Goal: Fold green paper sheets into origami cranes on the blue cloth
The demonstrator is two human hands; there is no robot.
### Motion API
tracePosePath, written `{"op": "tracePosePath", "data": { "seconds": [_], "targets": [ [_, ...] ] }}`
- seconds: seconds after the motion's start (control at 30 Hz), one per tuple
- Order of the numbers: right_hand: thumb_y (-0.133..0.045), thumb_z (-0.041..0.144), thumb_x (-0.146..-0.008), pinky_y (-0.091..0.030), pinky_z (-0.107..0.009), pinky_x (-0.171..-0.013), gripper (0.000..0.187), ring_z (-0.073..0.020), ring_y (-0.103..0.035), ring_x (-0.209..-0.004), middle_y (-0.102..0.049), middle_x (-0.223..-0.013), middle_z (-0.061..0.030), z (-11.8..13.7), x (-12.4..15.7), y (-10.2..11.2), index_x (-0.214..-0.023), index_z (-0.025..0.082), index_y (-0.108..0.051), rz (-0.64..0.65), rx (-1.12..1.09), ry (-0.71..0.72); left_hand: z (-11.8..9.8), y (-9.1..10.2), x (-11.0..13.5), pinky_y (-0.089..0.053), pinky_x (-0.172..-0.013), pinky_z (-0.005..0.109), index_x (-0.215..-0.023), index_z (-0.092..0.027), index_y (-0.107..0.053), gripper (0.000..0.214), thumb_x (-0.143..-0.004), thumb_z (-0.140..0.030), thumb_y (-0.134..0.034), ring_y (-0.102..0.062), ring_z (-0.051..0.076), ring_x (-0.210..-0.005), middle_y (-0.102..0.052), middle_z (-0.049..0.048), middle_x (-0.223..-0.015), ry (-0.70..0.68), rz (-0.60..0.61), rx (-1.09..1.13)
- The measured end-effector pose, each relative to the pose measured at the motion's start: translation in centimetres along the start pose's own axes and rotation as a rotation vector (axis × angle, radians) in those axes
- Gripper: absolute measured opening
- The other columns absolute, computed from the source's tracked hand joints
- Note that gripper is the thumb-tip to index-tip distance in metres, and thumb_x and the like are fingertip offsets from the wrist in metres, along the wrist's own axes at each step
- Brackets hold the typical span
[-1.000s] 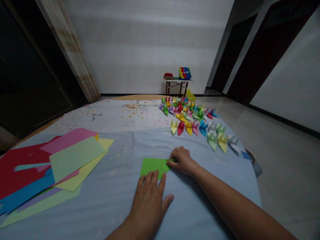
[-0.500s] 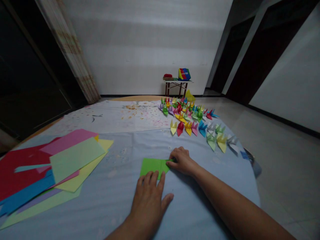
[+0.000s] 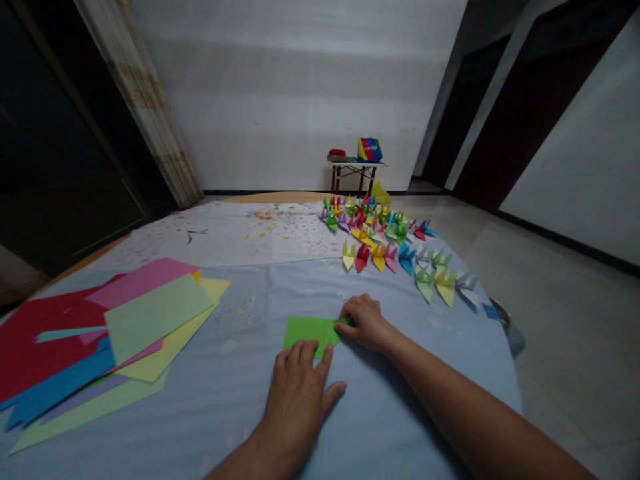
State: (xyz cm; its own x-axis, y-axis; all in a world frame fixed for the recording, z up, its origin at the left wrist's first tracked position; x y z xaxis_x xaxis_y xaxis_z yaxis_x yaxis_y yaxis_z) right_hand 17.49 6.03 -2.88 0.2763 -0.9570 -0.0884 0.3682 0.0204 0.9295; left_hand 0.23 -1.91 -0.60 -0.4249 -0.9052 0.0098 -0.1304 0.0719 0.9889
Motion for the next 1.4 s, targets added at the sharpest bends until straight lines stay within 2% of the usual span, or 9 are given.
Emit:
{"op": "tracePosePath", "data": {
  "seconds": [0.13,0.23,0.6,0.77,0.93,1.0,1.1,1.27,1.4],
  "targets": [
    [-0.055,0.051,-0.073,-0.024,-0.040,-0.090,0.054,-0.0260,-0.036,-0.109,-0.048,-0.119,-0.0105,1.1,0.9,-0.3,-0.118,0.022,-0.047,-0.072,0.044,0.005,0.1,-0.1,-0.1,-0.028,-0.096,0.049,-0.123,-0.026,-0.049,0.043,-0.084,-0.042,-0.043,-0.042,0.029,-0.115,-0.052,0.0107,-0.123,-0.008,-0.023,0.004],
    [-0.050,0.056,-0.074,-0.018,-0.044,-0.096,0.068,-0.0294,-0.025,-0.121,-0.037,-0.133,-0.0130,1.6,1.4,-0.6,-0.130,0.020,-0.036,-0.070,0.091,-0.004,0.1,-0.1,0.0,-0.028,-0.096,0.048,-0.124,-0.027,-0.048,0.042,-0.085,-0.042,-0.042,-0.042,0.028,-0.115,-0.052,0.0099,-0.122,-0.011,-0.035,0.004],
    [-0.046,0.055,-0.076,-0.021,-0.047,-0.096,0.071,-0.0307,-0.023,-0.124,-0.033,-0.137,-0.0127,-1.3,1.1,-0.5,-0.135,0.019,-0.029,-0.066,0.126,-0.209,0.2,-0.1,0.0,-0.031,-0.094,0.046,-0.122,-0.025,-0.051,0.041,-0.085,-0.042,-0.041,-0.042,0.029,-0.113,-0.053,0.0104,-0.121,-0.028,-0.041,-0.007],
    [-0.046,0.047,-0.078,-0.023,-0.048,-0.094,0.062,-0.0308,-0.025,-0.123,-0.035,-0.135,-0.0125,-3.0,1.2,0.2,-0.132,0.020,-0.033,-0.098,0.151,-0.303,0.3,-0.1,0.0,-0.032,-0.092,0.045,-0.120,-0.025,-0.051,0.040,-0.085,-0.042,-0.040,-0.043,0.028,-0.111,-0.053,0.0098,-0.118,-0.050,-0.064,0.007],
    [-0.044,0.043,-0.081,-0.019,-0.044,-0.099,0.056,-0.0271,-0.023,-0.126,-0.035,-0.136,-0.0107,-1.7,1.7,0.3,-0.131,0.020,-0.034,-0.247,0.135,-0.198,0.2,0.0,0.0,-0.033,-0.090,0.044,-0.118,-0.024,-0.053,0.039,-0.085,-0.042,-0.042,-0.045,0.027,-0.108,-0.055,0.0103,-0.114,-0.043,-0.068,-0.004],
    [-0.046,0.053,-0.078,-0.016,-0.045,-0.100,0.065,-0.0283,-0.020,-0.127,-0.032,-0.138,-0.0107,-0.3,1.9,-0.1,-0.132,0.021,-0.033,-0.228,0.116,-0.116,0.1,-0.1,-0.1,-0.033,-0.090,0.044,-0.118,-0.024,-0.053,0.039,-0.084,-0.041,-0.042,-0.045,0.028,-0.109,-0.055,0.0106,-0.115,-0.045,-0.070,-0.013],
    [-0.051,0.061,-0.071,-0.014,-0.046,-0.100,0.075,-0.0304,-0.017,-0.128,-0.030,-0.139,-0.0107,0.9,1.9,-0.6,-0.133,0.022,-0.033,-0.106,0.103,-0.069,0.2,0.0,-0.2,-0.032,-0.091,0.045,-0.120,-0.024,-0.051,0.041,-0.084,-0.041,-0.042,-0.045,0.028,-0.110,-0.055,0.0108,-0.116,-0.049,-0.067,-0.023],
    [-0.051,0.059,-0.072,-0.016,-0.047,-0.099,0.071,-0.0310,-0.016,-0.129,-0.030,-0.139,-0.0108,-0.7,1.5,-0.3,-0.131,0.024,-0.035,-0.008,0.100,-0.205,-0.2,0.8,0.3,-0.031,-0.095,0.046,-0.121,-0.020,-0.052,0.045,-0.083,-0.043,-0.044,-0.044,0.029,-0.115,-0.052,0.0125,-0.125,-0.048,0.018,-0.035],
    [-0.051,0.056,-0.073,-0.018,-0.047,-0.098,0.069,-0.0299,-0.017,-0.128,-0.029,-0.140,-0.0106,-1.8,1.1,0.0,-0.131,0.024,-0.035,0.026,0.103,-0.219,-0.6,1.7,0.8,-0.033,-0.095,0.047,-0.119,-0.014,-0.053,0.049,-0.081,-0.045,-0.046,-0.042,0.032,-0.118,-0.049,0.0166,-0.128,-0.022,0.116,-0.052]
  ]
}}
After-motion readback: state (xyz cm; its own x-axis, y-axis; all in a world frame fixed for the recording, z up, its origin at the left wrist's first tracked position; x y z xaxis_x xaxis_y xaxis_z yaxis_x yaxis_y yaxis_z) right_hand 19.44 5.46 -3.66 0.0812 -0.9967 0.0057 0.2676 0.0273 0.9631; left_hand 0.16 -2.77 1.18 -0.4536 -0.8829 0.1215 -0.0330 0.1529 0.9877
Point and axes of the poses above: each hand's wrist, its own x-axis away from the middle knuckle, its own y-axis out of the back of the hand, z = x × y, the point moved 1 cm from there along -x, towards the middle knuckle
